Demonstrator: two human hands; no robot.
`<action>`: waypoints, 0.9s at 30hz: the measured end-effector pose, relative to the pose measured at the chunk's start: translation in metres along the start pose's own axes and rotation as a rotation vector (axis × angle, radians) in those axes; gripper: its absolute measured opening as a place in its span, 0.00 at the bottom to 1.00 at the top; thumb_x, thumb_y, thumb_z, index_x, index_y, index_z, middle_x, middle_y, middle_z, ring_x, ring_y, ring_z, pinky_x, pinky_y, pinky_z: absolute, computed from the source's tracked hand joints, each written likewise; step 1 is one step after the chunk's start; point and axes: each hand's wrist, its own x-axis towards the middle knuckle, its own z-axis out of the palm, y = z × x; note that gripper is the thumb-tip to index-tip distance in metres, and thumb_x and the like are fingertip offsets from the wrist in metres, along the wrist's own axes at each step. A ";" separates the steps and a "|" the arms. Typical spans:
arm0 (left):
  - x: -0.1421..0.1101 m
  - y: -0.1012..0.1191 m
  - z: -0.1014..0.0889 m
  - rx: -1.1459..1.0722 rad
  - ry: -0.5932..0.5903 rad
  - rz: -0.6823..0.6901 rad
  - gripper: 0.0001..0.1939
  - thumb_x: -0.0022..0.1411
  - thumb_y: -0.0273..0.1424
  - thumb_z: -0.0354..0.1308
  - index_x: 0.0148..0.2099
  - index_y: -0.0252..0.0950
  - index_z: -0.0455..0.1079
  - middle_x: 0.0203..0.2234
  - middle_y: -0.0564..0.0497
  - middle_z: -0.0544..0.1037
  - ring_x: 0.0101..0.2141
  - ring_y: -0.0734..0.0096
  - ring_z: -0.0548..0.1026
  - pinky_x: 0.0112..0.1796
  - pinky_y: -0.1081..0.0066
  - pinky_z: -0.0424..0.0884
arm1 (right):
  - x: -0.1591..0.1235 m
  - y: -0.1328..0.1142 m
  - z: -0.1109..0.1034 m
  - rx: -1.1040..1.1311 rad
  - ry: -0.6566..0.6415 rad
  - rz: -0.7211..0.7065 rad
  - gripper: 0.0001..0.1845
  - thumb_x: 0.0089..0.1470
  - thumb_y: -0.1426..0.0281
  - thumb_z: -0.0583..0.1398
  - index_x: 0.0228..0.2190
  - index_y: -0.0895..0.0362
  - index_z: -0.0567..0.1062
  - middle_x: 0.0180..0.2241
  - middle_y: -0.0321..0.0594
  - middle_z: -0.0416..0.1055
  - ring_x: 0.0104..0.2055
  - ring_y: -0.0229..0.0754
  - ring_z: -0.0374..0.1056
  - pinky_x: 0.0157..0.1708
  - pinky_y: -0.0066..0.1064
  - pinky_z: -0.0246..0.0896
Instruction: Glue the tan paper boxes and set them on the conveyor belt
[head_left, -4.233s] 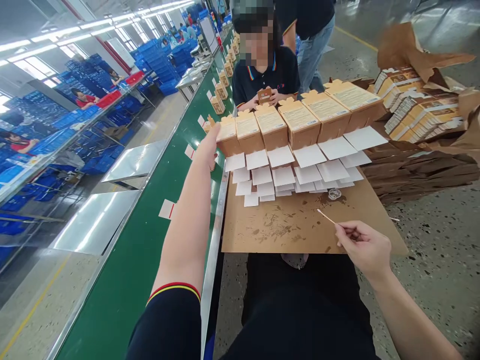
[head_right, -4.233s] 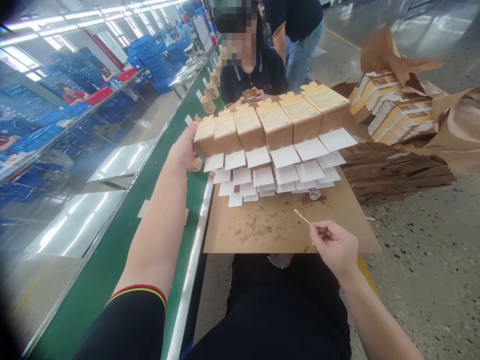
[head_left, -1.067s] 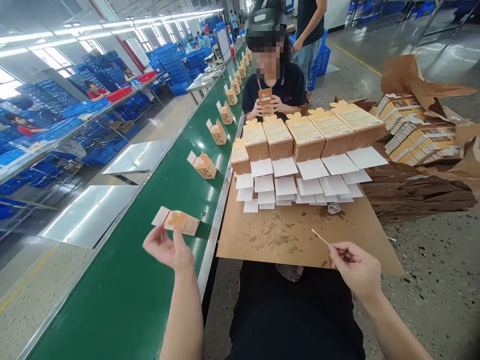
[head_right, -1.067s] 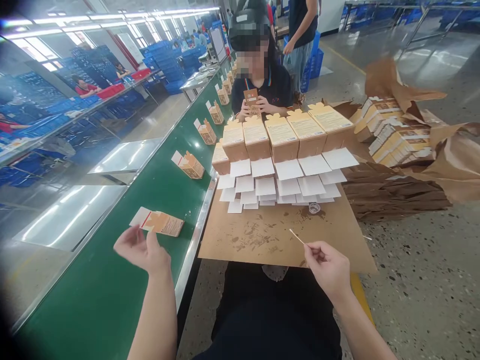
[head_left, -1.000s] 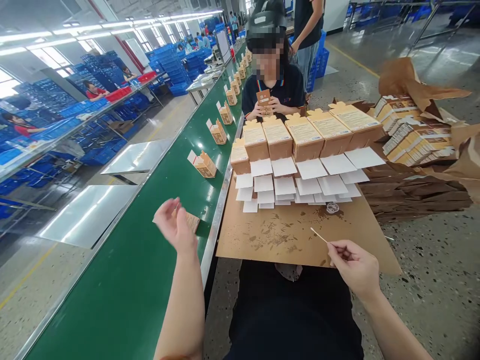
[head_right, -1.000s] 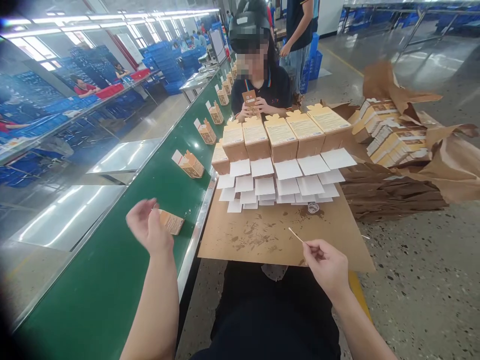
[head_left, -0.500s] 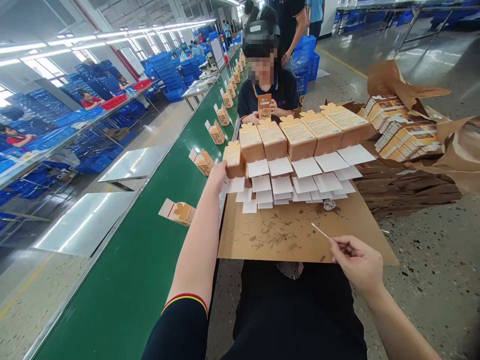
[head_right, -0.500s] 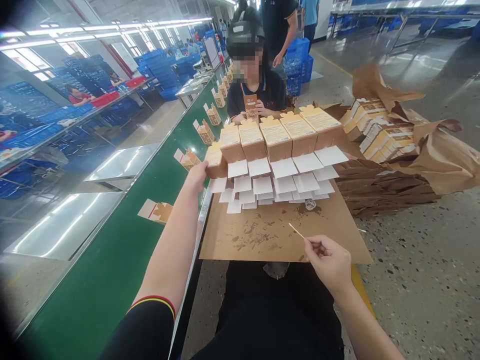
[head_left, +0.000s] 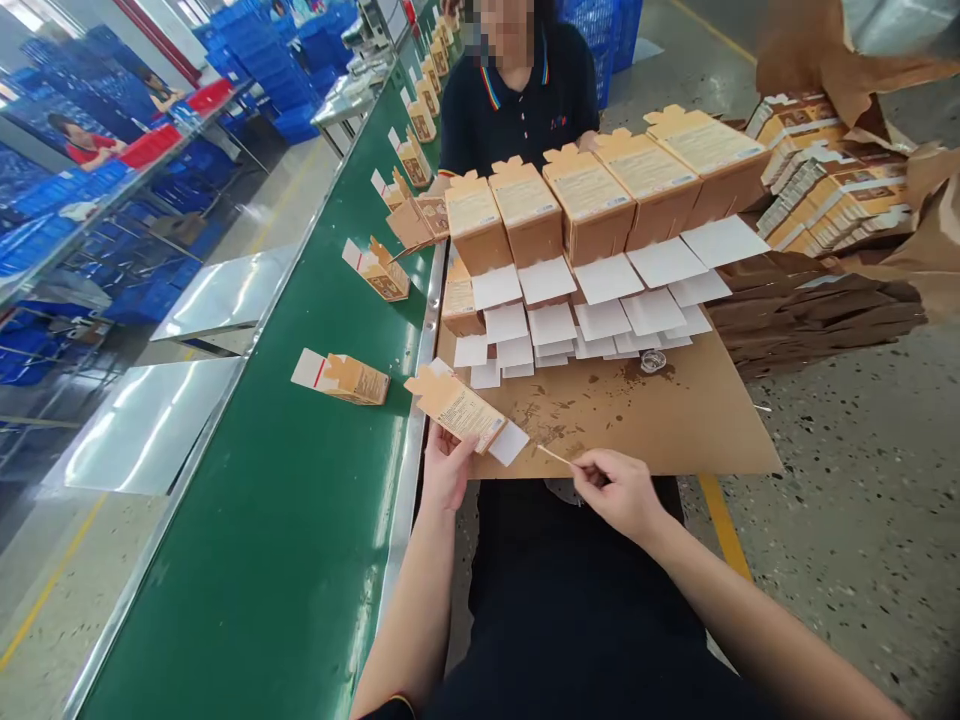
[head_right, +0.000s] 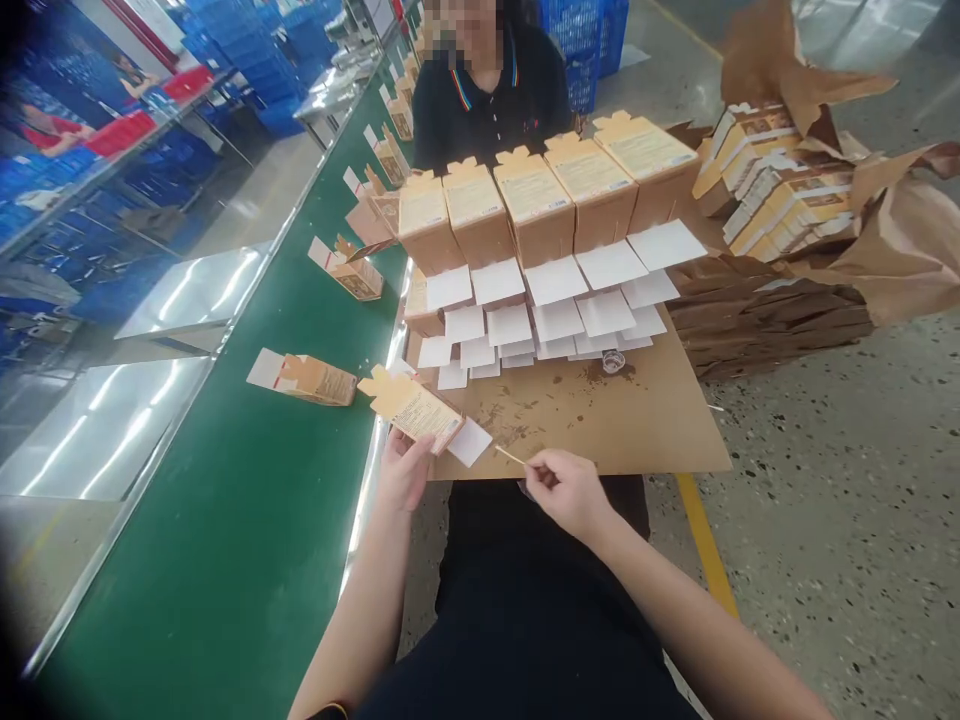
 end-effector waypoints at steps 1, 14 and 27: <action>-0.002 -0.009 0.001 0.018 0.022 0.017 0.44 0.42 0.43 0.87 0.60 0.43 0.78 0.57 0.42 0.85 0.60 0.49 0.83 0.62 0.54 0.78 | -0.001 0.002 0.010 -0.012 -0.030 -0.042 0.11 0.67 0.69 0.63 0.30 0.52 0.80 0.25 0.36 0.78 0.24 0.38 0.73 0.29 0.28 0.73; -0.011 -0.002 0.003 0.238 -0.059 0.032 0.45 0.46 0.45 0.85 0.62 0.44 0.71 0.58 0.38 0.82 0.59 0.48 0.83 0.61 0.51 0.79 | -0.001 0.020 0.043 -0.201 -0.188 -0.132 0.15 0.68 0.74 0.57 0.28 0.52 0.74 0.25 0.37 0.73 0.27 0.40 0.68 0.30 0.31 0.66; -0.029 -0.003 0.016 0.454 -0.015 0.151 0.42 0.46 0.37 0.82 0.59 0.43 0.65 0.55 0.41 0.80 0.57 0.48 0.82 0.60 0.51 0.77 | 0.004 0.014 0.016 -0.087 -0.024 -0.014 0.13 0.67 0.70 0.59 0.29 0.51 0.76 0.25 0.36 0.75 0.26 0.39 0.71 0.30 0.30 0.70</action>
